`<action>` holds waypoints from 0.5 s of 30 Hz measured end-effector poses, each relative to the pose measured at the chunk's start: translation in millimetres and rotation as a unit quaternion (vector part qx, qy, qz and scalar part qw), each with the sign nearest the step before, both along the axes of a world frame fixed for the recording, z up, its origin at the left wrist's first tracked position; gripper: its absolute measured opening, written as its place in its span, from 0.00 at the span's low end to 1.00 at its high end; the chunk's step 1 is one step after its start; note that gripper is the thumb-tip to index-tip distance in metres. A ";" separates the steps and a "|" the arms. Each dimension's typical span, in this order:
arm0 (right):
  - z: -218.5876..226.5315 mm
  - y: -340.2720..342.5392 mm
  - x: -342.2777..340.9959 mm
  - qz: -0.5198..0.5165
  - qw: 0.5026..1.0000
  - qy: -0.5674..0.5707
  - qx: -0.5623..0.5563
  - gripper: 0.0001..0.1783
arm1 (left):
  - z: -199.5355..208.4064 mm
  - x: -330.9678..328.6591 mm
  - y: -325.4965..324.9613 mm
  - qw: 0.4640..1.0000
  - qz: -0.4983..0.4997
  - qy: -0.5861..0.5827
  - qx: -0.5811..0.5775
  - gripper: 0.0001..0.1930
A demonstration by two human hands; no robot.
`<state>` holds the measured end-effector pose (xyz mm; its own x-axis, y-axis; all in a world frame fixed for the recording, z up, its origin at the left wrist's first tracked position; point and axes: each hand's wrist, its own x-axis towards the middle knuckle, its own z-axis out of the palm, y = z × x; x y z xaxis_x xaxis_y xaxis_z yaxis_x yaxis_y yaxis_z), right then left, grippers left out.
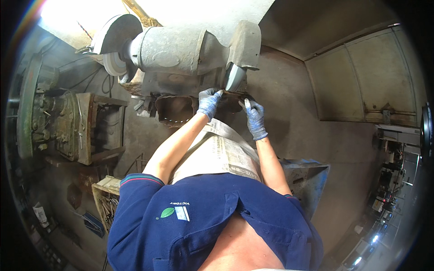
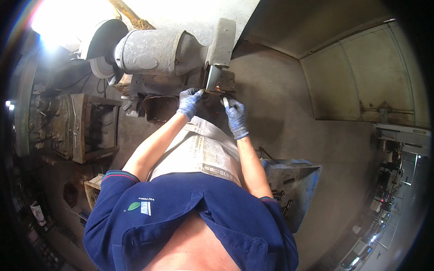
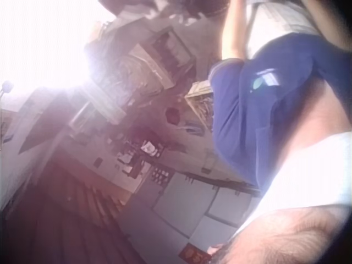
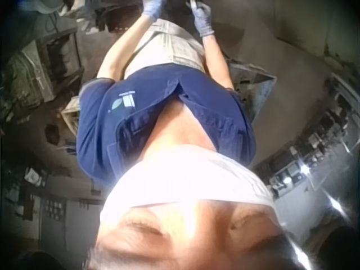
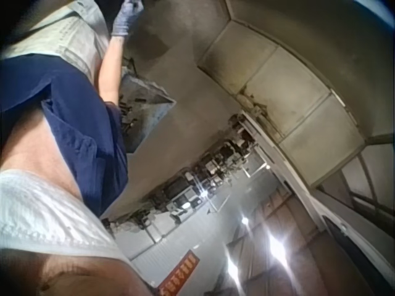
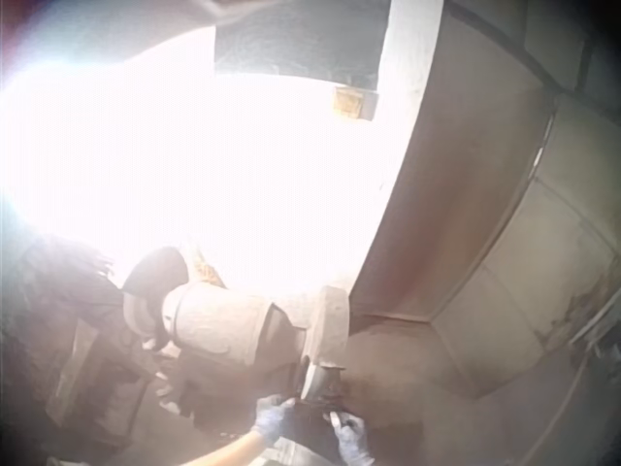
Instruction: The person is grinding small metal tubes using a bench grinder. They pick up the tubes from a bin, press the ends against the rotating wheel, and then place them into another bin.
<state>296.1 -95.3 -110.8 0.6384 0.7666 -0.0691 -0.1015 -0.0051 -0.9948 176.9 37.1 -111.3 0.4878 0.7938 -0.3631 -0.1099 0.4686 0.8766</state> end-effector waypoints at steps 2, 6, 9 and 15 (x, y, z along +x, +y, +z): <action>2.6 0.2 1.5 -0.011 1.000 0.013 0.006 0.12 | 0.9 3.2 -0.2 1.000 -0.003 -0.009 -0.019 0.05; -3.5 5.4 -5.9 0.010 0.998 0.053 0.014 0.11 | 4.9 -6.7 8.0 0.999 -0.008 0.008 -0.035 0.06; -7.0 15.3 -17.6 0.027 0.997 0.068 0.041 0.10 | 10.2 -19.3 16.9 0.999 -0.003 0.037 0.007 0.05; 0.9 26.0 -36.5 0.054 0.993 0.085 0.055 0.16 | 14.1 -37.9 30.6 0.999 0.002 0.052 0.007 0.04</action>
<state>259.6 -69.3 -109.9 0.5391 0.8383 -0.0809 -0.2729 0.0830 -0.9585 139.0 67.7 -97.2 0.4457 0.8003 -0.4010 -0.0201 0.4568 0.8893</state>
